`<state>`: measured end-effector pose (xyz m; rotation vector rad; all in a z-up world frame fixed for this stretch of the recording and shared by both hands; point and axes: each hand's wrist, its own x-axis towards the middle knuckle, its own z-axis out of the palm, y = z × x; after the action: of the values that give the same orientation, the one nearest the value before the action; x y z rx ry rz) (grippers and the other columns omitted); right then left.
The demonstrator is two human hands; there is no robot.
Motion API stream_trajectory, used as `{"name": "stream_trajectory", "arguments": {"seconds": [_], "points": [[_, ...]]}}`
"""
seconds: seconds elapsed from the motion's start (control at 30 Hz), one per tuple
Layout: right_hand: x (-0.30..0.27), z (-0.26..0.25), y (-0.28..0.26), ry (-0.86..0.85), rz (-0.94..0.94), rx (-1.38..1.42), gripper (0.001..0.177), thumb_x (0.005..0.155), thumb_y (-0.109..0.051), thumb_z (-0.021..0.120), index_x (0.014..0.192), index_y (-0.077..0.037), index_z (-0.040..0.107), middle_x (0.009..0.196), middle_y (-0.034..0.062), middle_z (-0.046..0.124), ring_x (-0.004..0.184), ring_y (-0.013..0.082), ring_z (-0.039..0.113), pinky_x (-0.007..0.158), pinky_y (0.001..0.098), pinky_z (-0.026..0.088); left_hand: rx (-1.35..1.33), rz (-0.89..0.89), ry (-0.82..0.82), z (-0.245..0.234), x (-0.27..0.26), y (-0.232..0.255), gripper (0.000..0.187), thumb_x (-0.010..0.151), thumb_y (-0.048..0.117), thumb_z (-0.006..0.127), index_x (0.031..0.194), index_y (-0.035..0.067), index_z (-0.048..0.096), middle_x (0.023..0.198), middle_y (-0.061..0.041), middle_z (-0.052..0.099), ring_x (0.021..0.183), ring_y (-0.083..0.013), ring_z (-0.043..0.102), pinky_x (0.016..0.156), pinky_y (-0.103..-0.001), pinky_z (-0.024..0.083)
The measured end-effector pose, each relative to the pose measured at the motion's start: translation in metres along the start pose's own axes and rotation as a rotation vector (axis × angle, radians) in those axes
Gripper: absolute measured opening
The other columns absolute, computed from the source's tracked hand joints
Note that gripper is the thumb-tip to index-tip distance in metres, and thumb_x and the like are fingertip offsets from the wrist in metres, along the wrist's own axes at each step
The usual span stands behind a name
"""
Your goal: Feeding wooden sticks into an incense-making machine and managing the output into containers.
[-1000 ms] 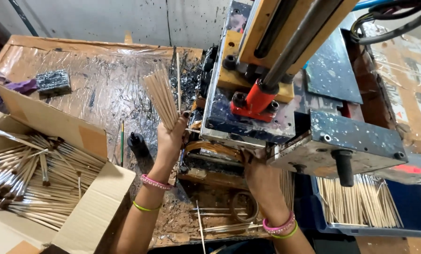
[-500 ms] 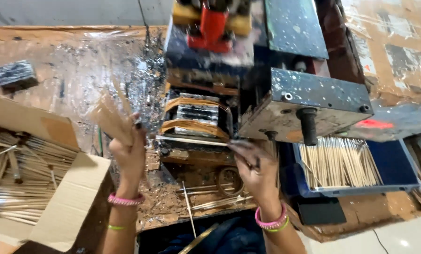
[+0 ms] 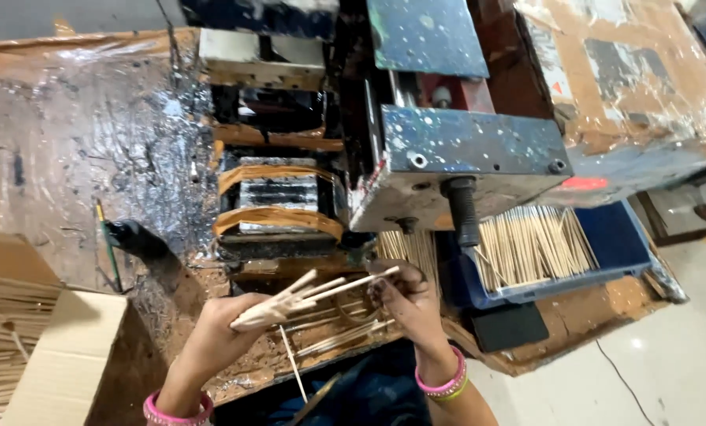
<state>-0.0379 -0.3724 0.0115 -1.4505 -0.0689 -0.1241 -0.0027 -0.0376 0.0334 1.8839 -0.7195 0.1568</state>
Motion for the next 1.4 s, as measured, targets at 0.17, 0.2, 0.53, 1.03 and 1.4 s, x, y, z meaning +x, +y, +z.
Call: {"name": "stream_trajectory", "arguments": {"seconds": [0.17,0.2,0.53,1.03,1.4], "points": [[0.065,0.049,-0.060,-0.322,-0.102,0.096,0.023,0.103,-0.004,0.069,0.126,-0.002,0.066,0.121,0.0067,0.067,0.094,0.0112,0.060,0.079,0.0260,0.051,-0.315,-0.283,0.399,-0.045,0.029,-0.007,0.010,0.093,0.011,0.069,0.095,0.003,0.075,0.084,-0.009,0.079,0.067,-0.0091,0.077,0.046,-0.022,0.060],[0.074,0.067,-0.083,-0.359,-0.425,-0.305,0.030,0.100,-0.005,0.068,0.129,-0.010,0.064,0.125,0.0017,0.067,0.102,0.0156,0.065,0.089,0.0306,0.053,-0.265,-0.370,0.524,-0.051,0.041,-0.001,0.012,0.095,0.013,0.069,0.100,0.003,0.074,0.081,-0.009,0.077,0.064,-0.0090,0.073,0.046,-0.021,0.057],[0.092,0.116,-0.108,-0.067,-0.885,-1.413,0.041,0.095,-0.006,0.058,0.136,-0.007,0.061,0.143,0.0086,0.058,0.130,0.0356,0.063,0.101,0.0479,0.054,-0.419,-0.424,0.759,-0.049,0.104,-0.022,0.027,0.099,0.018,0.061,0.115,-0.002,0.070,0.073,-0.003,0.066,0.059,-0.0069,0.060,0.049,-0.019,0.050],[0.103,0.103,-0.103,0.077,-0.934,-1.427,0.017,0.094,-0.014,0.073,0.088,-0.001,0.063,0.073,0.0175,0.062,0.065,0.0408,0.061,0.058,0.0511,0.046,-0.451,-0.421,0.678,-0.047,0.092,-0.017,0.025,0.105,0.020,0.058,0.110,-0.002,0.069,0.075,-0.003,0.064,0.061,-0.0073,0.060,0.052,-0.021,0.049],[0.000,-0.020,-0.032,0.397,-0.231,-0.780,0.018,0.090,-0.005,0.072,0.107,-0.003,0.075,0.105,0.0124,0.076,0.081,0.0259,0.073,0.073,0.0349,0.057,-0.067,-0.369,0.611,0.012,-0.151,-0.146,0.014,0.105,0.005,0.062,0.116,-0.003,0.066,0.098,-0.006,0.071,0.078,-0.0120,0.065,0.066,-0.027,0.051]]}}
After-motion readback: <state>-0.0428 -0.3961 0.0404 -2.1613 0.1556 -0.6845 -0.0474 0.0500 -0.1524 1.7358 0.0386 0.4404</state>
